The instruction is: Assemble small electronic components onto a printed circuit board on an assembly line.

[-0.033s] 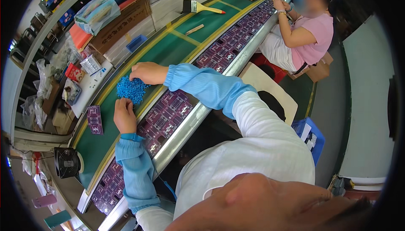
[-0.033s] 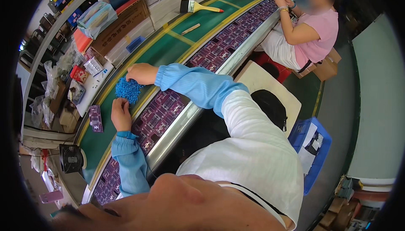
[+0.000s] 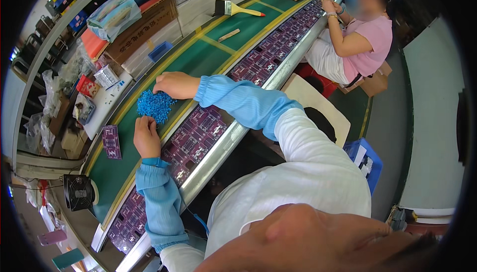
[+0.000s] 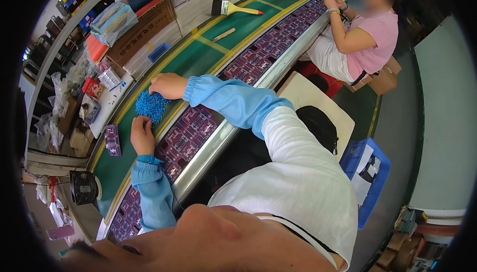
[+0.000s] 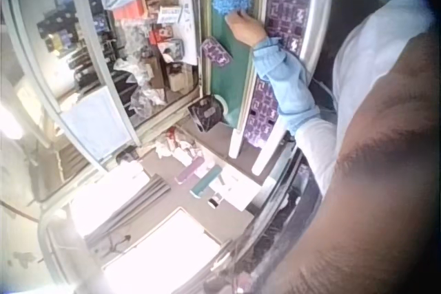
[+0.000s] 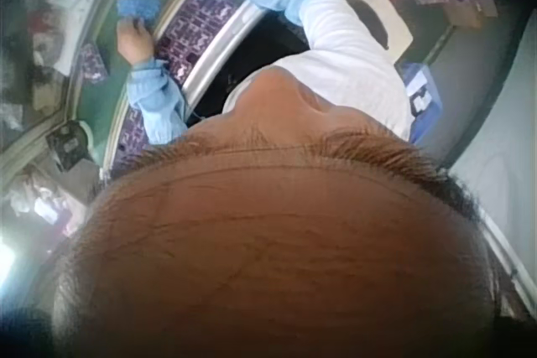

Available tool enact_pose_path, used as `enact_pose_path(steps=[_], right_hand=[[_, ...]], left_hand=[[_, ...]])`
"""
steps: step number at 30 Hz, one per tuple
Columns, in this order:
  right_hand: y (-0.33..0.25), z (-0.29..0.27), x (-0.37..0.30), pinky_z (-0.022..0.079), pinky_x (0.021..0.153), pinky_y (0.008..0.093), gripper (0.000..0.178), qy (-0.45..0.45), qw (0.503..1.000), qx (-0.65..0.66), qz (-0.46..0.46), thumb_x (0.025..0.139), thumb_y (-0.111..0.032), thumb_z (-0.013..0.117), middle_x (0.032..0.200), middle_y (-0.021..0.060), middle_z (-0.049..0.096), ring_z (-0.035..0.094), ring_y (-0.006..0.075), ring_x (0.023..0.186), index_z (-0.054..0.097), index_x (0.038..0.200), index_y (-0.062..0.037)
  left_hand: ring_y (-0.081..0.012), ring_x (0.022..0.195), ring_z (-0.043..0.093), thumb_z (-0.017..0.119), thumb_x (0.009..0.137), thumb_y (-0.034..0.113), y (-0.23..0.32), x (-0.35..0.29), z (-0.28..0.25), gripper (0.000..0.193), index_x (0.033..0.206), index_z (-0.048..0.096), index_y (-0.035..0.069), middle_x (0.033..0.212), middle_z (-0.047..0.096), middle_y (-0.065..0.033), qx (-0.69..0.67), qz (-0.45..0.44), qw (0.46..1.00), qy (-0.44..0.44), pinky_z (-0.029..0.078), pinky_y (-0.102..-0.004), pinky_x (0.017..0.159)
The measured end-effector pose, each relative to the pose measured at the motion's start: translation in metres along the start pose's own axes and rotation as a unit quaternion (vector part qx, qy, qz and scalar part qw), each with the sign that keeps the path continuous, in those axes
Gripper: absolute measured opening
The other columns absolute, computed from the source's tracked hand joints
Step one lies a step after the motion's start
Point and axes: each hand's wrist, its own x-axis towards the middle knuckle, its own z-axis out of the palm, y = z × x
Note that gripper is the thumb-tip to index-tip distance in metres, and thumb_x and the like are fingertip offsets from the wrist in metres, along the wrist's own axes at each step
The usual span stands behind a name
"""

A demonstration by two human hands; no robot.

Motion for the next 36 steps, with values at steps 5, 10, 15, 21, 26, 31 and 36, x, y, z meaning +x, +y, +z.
enact_pose_path(steps=[5,10,15,21,26,31,36], right_hand=[[0.001,-0.017,-0.014,0.053,0.088,0.0455,0.033,-0.064,0.997,0.001,0.039,0.084,-0.016,0.075,0.106,0.0119,0.067,0.066,0.0343,0.104,0.072,0.117,-0.011],[-0.015,0.016,-0.011,0.053,0.078,0.0479,0.019,-0.003,0.998,0.045,0.035,0.087,-0.017,0.073,0.1,0.0105,0.066,0.067,0.0343,0.091,0.07,0.105,-0.012],[-0.022,0.015,-0.008,0.054,0.079,0.0472,0.012,0.037,0.996,0.062,0.049,0.086,-0.016,0.073,0.095,0.0075,0.069,0.069,0.0311,0.092,0.074,0.098,-0.0153],[-0.017,0.013,-0.008,0.054,0.076,0.0445,0.009,0.055,0.996,0.045,0.058,0.089,-0.019,0.069,0.091,0.0051,0.068,0.069,0.0283,0.089,0.074,0.097,-0.0174],[-0.018,0.015,-0.006,0.054,0.074,0.0448,0.008,0.084,0.994,0.052,0.051,0.091,-0.019,0.067,0.09,0.0053,0.068,0.069,0.0279,0.087,0.072,0.097,-0.0165],[-0.018,0.01,-0.008,0.054,0.074,0.044,0.007,0.06,0.996,0.047,0.041,0.094,-0.02,0.068,0.092,0.0051,0.067,0.069,0.0283,0.088,0.07,0.099,-0.0159],[-0.02,0.008,-0.006,0.054,0.074,0.0439,0.008,0.045,0.997,0.044,0.044,0.094,-0.021,0.069,0.091,0.0053,0.068,0.069,0.0281,0.089,0.072,0.098,-0.0161]], left_hand=[[-0.0371,0.084,0.061,0.064,0.094,0.005,-0.007,-0.002,0.004,0.004,0.093,0.061,0.004,0.093,0.06,-0.0138,-0.03,-0.021,0.999,0.008,0.049,-0.0446,0.07],[-0.0336,0.083,0.062,0.064,0.095,0.003,-0.012,-0.003,0.009,0.003,0.094,0.061,0.002,0.091,0.06,-0.014,-0.038,-0.019,0.999,0.02,0.05,-0.041,0.071],[-0.0231,0.077,0.058,0.063,0.094,-0.004,-0.018,0.0,0.005,0.003,0.095,0.063,-0.002,0.087,0.057,-0.0122,-0.101,-0.055,0.993,0.026,0.049,-0.0346,0.071],[-0.0194,0.077,0.058,0.065,0.091,-0.007,-0.018,0.001,-0.004,0.007,0.096,0.064,-0.002,0.086,0.058,-0.0091,-0.131,-0.071,0.988,0.035,0.05,-0.0326,0.071],[-0.0149,0.077,0.058,0.067,0.091,-0.007,-0.006,-0.001,-0.007,0.008,0.096,0.064,-0.002,0.088,0.06,-0.0068,-0.192,-0.089,0.977,0.014,0.05,-0.0296,0.073],[-0.0122,0.082,0.059,0.066,0.093,-0.006,0.012,-0.004,-0.01,0.008,0.097,0.065,0.0,0.091,0.06,-0.0042,-0.187,-0.063,0.98,-0.013,0.049,-0.0254,0.075],[-0.0138,0.077,0.055,0.063,0.095,-0.007,0.011,-0.003,-0.007,0.007,0.097,0.064,-0.001,0.09,0.058,-0.0058,-0.131,-0.016,0.991,-0.002,0.046,-0.0273,0.068]])
